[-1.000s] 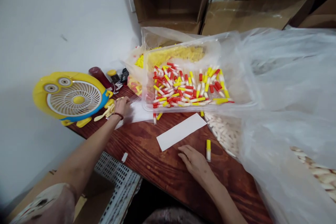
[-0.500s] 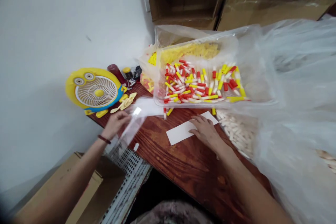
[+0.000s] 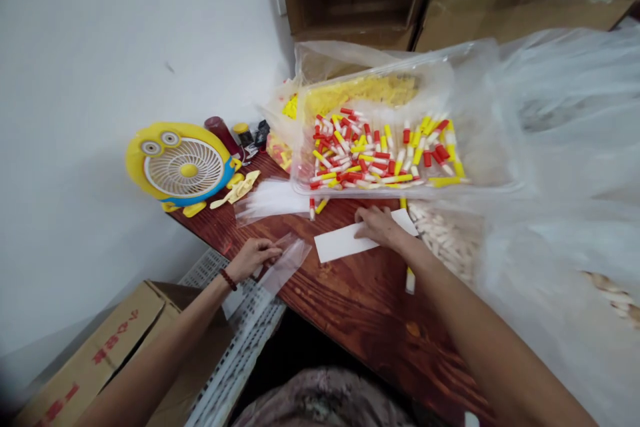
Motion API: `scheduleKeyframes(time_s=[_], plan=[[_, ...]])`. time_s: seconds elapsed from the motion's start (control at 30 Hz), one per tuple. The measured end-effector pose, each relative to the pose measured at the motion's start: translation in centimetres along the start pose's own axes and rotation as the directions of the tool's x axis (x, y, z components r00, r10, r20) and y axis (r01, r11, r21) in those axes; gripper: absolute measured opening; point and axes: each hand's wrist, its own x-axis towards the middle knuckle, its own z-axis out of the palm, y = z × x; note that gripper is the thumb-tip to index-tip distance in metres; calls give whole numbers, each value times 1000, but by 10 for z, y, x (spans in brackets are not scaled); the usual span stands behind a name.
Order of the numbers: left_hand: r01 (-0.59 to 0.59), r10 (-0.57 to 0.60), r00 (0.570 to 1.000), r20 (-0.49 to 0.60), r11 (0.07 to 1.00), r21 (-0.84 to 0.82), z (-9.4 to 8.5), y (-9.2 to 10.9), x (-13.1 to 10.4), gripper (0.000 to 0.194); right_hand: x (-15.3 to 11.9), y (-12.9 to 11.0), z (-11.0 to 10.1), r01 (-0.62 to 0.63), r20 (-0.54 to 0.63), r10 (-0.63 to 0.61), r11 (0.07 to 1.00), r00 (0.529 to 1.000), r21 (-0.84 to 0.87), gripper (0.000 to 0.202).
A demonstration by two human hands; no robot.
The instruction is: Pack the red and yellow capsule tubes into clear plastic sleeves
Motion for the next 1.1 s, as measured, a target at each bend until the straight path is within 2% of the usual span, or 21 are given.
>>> scheduleKeyframes(time_s=[0.1,0.17,0.33,0.43,0.63,0.77,0.9,1.1], plan=[[8,-10,998,66,999,32,-4,-4,1,40,-5,9,4,23,-160,24,959,987,284,14],[18,-22,994,108,999,34,-4,-5,2,41,-6,8,5,76,-241,28,909,970,411,16],[-12,-1,985,171,997,75,1,-1,6,42,-2,-13,2,159,-347,-5,895,938,417,12],[-19,5,982,191,997,71,4,1,9,42,-1,-23,-2,204,-328,-76,904,942,377,10],[24,-32,968,247,999,37,10,3,17,42,-2,-23,-2,262,-218,-192,896,957,360,8],[-43,20,954,300,996,72,17,10,19,43,-2,-29,-4,294,-179,-256,927,950,235,8],[-84,57,952,299,994,76,16,13,19,45,-4,-32,-9,236,-150,-218,965,964,116,9],[38,-44,960,277,999,28,7,12,14,52,-11,-25,-7,225,-212,-190,963,959,151,10]])
